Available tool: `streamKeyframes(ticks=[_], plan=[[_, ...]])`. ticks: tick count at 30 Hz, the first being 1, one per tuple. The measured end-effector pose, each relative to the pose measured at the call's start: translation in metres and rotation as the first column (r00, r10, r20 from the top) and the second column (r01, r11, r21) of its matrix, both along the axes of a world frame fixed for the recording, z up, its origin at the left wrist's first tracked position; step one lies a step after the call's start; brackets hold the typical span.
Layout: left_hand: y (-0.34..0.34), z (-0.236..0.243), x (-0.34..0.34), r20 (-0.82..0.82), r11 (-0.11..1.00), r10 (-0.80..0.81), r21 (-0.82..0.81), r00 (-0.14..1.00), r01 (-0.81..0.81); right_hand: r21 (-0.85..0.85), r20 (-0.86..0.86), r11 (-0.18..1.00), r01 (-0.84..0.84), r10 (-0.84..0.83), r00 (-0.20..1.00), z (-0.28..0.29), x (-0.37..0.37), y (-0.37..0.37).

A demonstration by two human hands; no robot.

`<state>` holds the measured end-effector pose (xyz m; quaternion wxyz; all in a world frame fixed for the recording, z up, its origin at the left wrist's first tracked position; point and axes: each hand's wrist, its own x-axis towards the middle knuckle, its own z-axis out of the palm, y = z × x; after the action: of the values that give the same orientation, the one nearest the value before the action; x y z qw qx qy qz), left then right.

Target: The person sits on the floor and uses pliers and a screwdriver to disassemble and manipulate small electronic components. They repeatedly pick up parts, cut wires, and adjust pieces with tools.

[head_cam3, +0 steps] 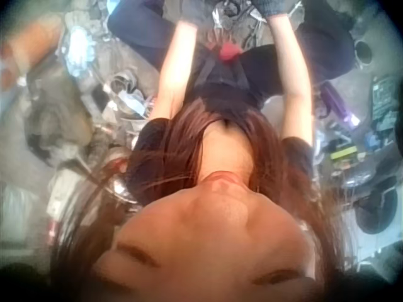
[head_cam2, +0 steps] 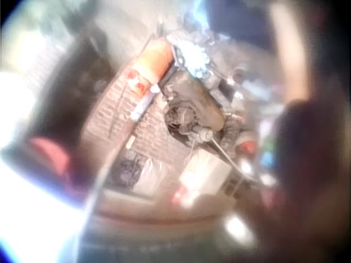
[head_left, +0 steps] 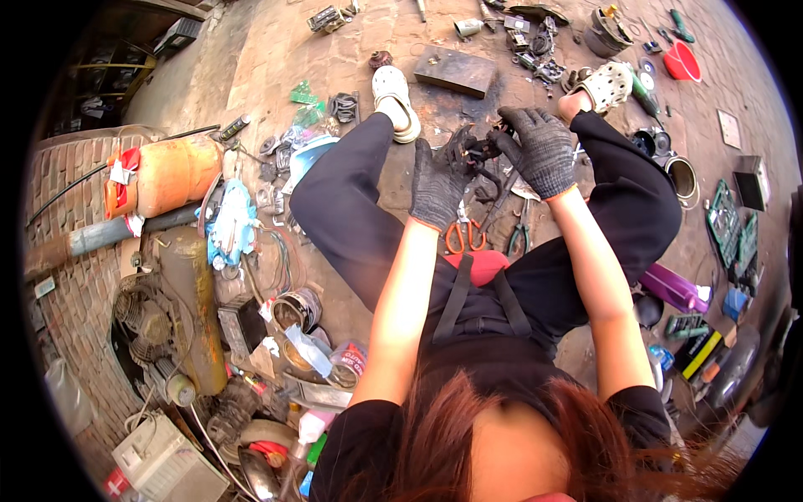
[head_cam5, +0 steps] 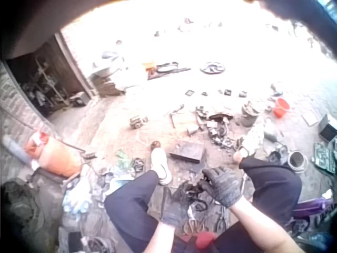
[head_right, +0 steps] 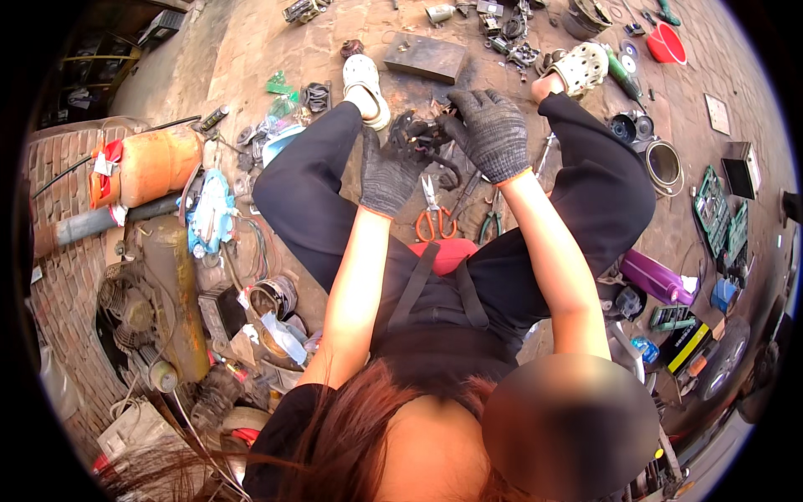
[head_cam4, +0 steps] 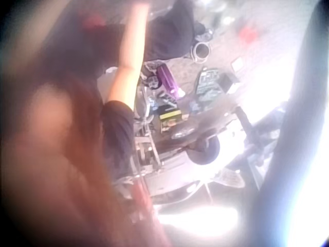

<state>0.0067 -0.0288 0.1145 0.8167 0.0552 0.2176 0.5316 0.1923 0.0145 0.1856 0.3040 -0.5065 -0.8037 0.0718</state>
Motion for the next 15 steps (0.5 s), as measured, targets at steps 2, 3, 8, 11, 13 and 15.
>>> streamKeyframes(ticks=[2,3,8,11,13,15], plan=[[-0.003,0.018,0.015,-0.1,0.999,0.035,0.021,0.994,-0.033,-0.03,0.059,0.998,0.057,-0.055,0.997,-0.007,-0.001,0.001],[-0.004,0.013,0.017,-0.224,0.998,0.022,0.063,0.974,-0.008,-0.041,0.085,0.996,0.078,-0.074,0.994,-0.009,-0.004,0.001],[-0.001,-0.01,0.02,-0.369,0.987,0.063,0.161,0.927,-0.003,-0.059,0.133,0.989,0.134,-0.126,0.983,-0.017,-0.006,-0.002],[0.003,0.006,0.018,-0.046,0.992,-0.021,0.127,0.999,0.027,-0.108,-0.014,0.989,0.1,-0.102,0.995,-0.013,-0.004,-0.004],[0.005,-0.008,0.012,-0.335,0.934,-0.021,0.329,0.942,0.138,-0.076,-0.264,0.997,-0.012,-0.008,0.965,-0.013,-0.008,-0.003],[0.007,-0.016,0.014,-0.464,0.944,-0.074,0.253,0.883,0.212,-0.206,-0.47,0.961,-0.187,0.071,0.88,-0.015,-0.007,-0.006]])
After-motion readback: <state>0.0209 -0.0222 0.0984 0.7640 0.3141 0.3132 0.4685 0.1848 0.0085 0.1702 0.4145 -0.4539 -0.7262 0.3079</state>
